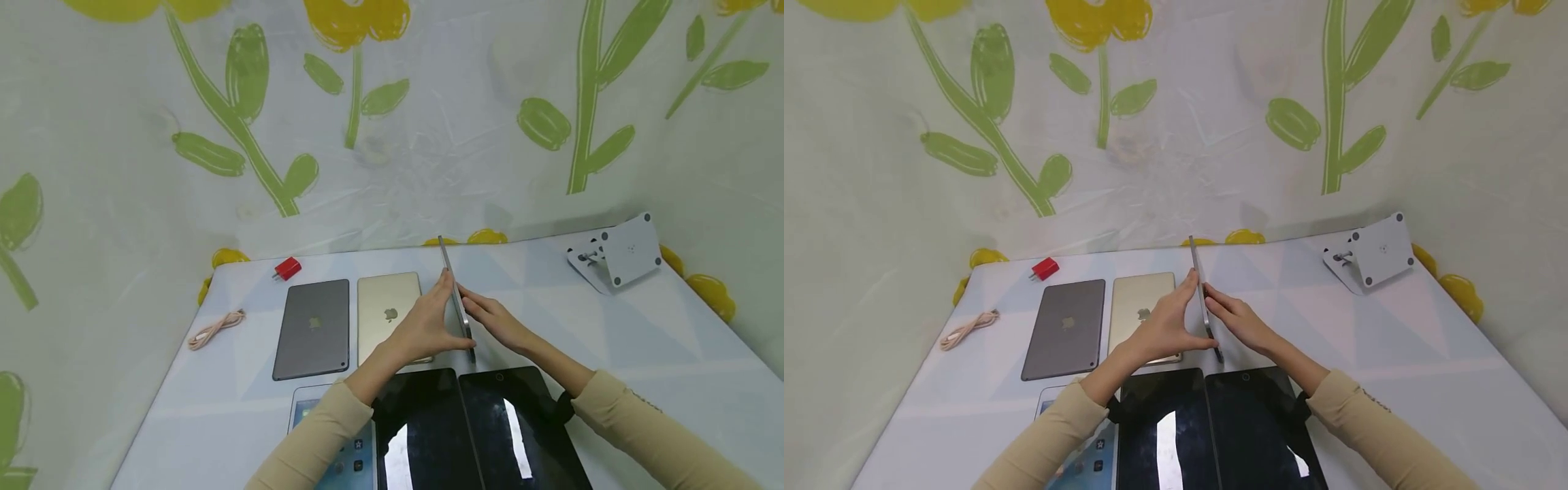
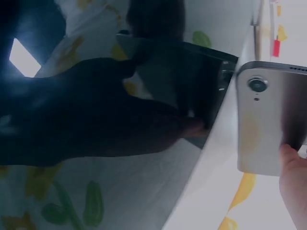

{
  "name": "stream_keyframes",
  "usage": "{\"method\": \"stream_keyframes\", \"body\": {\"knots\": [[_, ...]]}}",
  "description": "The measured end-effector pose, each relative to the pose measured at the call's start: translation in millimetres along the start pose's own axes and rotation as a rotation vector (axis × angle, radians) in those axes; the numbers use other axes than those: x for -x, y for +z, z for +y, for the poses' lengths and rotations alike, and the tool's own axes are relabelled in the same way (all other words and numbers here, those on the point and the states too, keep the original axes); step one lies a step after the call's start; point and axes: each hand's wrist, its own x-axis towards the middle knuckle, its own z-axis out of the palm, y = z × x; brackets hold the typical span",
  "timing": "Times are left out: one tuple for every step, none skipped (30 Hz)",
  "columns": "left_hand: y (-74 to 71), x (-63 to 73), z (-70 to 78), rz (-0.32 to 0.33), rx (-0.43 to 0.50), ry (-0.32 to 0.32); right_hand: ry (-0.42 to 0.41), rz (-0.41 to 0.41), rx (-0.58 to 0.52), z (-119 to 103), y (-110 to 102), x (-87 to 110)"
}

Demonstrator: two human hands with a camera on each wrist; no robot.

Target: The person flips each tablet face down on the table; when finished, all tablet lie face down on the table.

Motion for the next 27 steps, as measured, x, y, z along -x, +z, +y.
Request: {"method": "stream_keyframes", "body": {"knots": [[-0.5,0.6,-0.4,0.002,0.0,-0.001,-0.002,-0.008,0.001,2,0,0.7],[-0.6,0.9,-1.2,0.001,-0.005,-0.002,-0.006,-0.02,0.004,3,0,1.5],[-0.9,1.3,-1.7,0.0,-0.001,-0.005,-0.01,-0.032,0.0,5,0,2.0],[-1.1,1.6,-2.2,0.0,-0.006,-0.008,-0.017,-0.045,-0.002,6,-1,2.4],[-1.4,2.1,-2.4,-0.001,-0.008,-0.014,-0.022,-0.057,-0.006,7,-1,2.9],[-1.9,2.6,-2.5,-0.003,-0.013,-0.019,-0.034,-0.071,-0.01,8,-1,3.1],[-2.3,2.9,-2.7,-0.004,-0.014,-0.024,-0.043,-0.081,-0.016,9,-2,3.6],[-2.4,2.9,-3.0,-0.004,-0.018,-0.028,-0.055,-0.094,-0.026,10,-2,4.0],[-2.7,2.9,-3.0,-0.004,-0.019,-0.03,-0.066,-0.108,-0.041,11,-3,4.5],[-2.8,2.9,-3.1,-0.003,-0.026,-0.03,-0.084,-0.124,-0.048,11,-3,5.0],[-3.1,3.0,-3.2,-0.003,-0.029,-0.03,-0.099,-0.142,-0.06,12,-4,5.5],[-3.2,3.0,-3.3,-0.001,-0.032,-0.026,-0.117,-0.161,-0.069,13,-5,6.1],[-2.8,2.4,-3.5,-0.001,-0.032,-0.022,-0.132,-0.178,-0.08,14,-5,7.1],[-2.6,2.1,-3.7,-0.001,-0.036,-0.018,-0.151,-0.195,-0.09,15,-6,8.0],[-2.5,2.1,-3.7,-0.002,-0.035,-0.017,-0.163,-0.21,-0.1,15,-7,8.8],[-2.7,2.1,-3.6,-0.001,-0.034,-0.017,-0.174,-0.222,-0.109,16,-7,9.4],[-2.7,2.1,-3.8,0.0,-0.029,-0.017,-0.175,-0.232,-0.118,16,-8,9.9],[-2.7,1.9,-4.0,0.001,-0.029,-0.016,-0.176,-0.236,-0.117,16,-8,10.5],[-2.6,1.7,-4.4,0.002,-0.026,-0.016,-0.171,-0.234,-0.107,16,-9,10.9],[-2.8,2.0,-4.7,0.004,-0.029,-0.014,-0.164,-0.231,-0.092,15,-9,11.0],[-2.8,2.2,-5.1,0.005,-0.028,-0.014,-0.152,-0.227,-0.076,15,-9,10.9],[-2.9,2.3,-5.5,0.006,-0.029,-0.012,-0.143,-0.22,-0.046,14,-8,10.9],[-2.8,2.4,-5.9,0.006,-0.026,-0.011,-0.13,-0.209,-0.014,14,-7,10.8],[-2.8,2.7,-6.3,0.004,-0.026,-0.012,-0.12,-0.198,0.015,14,-7,10.8],[-2.8,2.9,-6.7,0.003,-0.029,-0.013,-0.114,-0.188,0.038,13,-6,10.5],[-2.8,3.3,-7.1,0.002,-0.03,-0.016,-0.108,-0.179,0.055,13,-5,10.4],[-3.1,3.7,-7.5,0.002,-0.029,-0.02,-0.103,-0.17,0.072,12,-5,10.3]]}}
